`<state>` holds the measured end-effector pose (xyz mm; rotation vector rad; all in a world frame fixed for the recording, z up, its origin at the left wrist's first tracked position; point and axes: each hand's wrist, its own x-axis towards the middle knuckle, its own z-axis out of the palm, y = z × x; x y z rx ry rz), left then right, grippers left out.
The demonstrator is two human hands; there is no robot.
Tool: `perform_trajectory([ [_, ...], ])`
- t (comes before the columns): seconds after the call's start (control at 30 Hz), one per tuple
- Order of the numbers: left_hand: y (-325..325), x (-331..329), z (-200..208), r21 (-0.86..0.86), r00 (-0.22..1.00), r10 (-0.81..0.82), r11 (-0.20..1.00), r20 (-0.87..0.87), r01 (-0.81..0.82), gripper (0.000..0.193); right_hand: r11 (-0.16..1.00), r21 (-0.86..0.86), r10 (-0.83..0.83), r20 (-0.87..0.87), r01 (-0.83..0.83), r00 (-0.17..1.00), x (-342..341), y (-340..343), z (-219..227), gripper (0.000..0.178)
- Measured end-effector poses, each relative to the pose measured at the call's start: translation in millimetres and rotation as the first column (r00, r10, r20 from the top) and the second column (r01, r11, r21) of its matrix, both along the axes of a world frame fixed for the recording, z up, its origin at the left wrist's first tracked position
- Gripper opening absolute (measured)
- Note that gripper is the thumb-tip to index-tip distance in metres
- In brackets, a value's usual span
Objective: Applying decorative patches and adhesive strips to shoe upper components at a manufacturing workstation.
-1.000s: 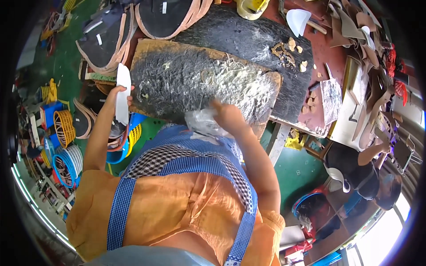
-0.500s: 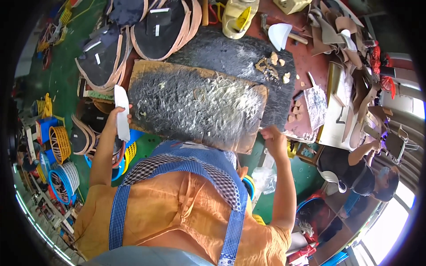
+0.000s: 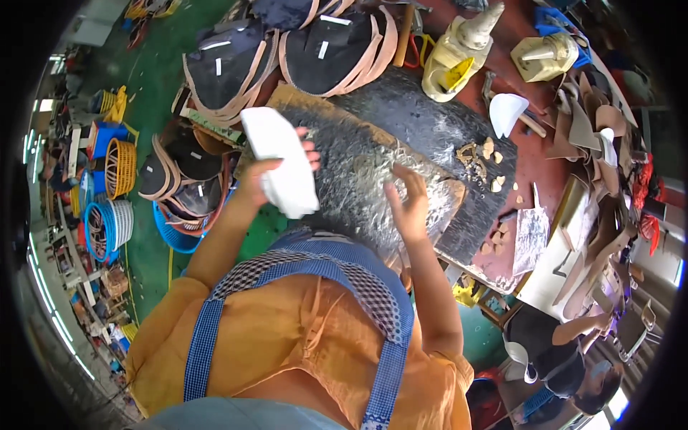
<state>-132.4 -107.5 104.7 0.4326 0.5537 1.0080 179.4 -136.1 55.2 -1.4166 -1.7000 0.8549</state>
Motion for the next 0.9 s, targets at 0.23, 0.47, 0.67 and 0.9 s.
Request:
perform_trajectory([
  [0.23,6.4,94.6,-35.6,0.445,0.795,0.014,0.834,-0.606,0.325,0.066,0.831,-0.516,-0.076,-0.473,-0.206,0.878,-41.5,11.9,26.6,0.059],
  [0.47,26.1,44.0,-61.5,0.366,0.27,0.249,0.692,-0.93,0.622,0.077,0.854,-0.223,-0.493,-0.057,0.47,0.868,28.4,-18.4,2.1,0.026],
  [0.67,56.9,-1.6,-69.4,0.307,-0.067,0.582,0.518,-0.81,0.798,0.082,0.912,-0.009,-0.267,0.746,0.409,0.61,9.9,-20.8,-39.0,0.09],
  [0.9,47.9,-12.6,-105.9,0.156,-0.169,0.491,0.554,-0.855,0.818,0.085,0.956,-0.163,-0.068,0.689,0.246,0.722,-96.5,-11.3,-56.6,0.106],
])
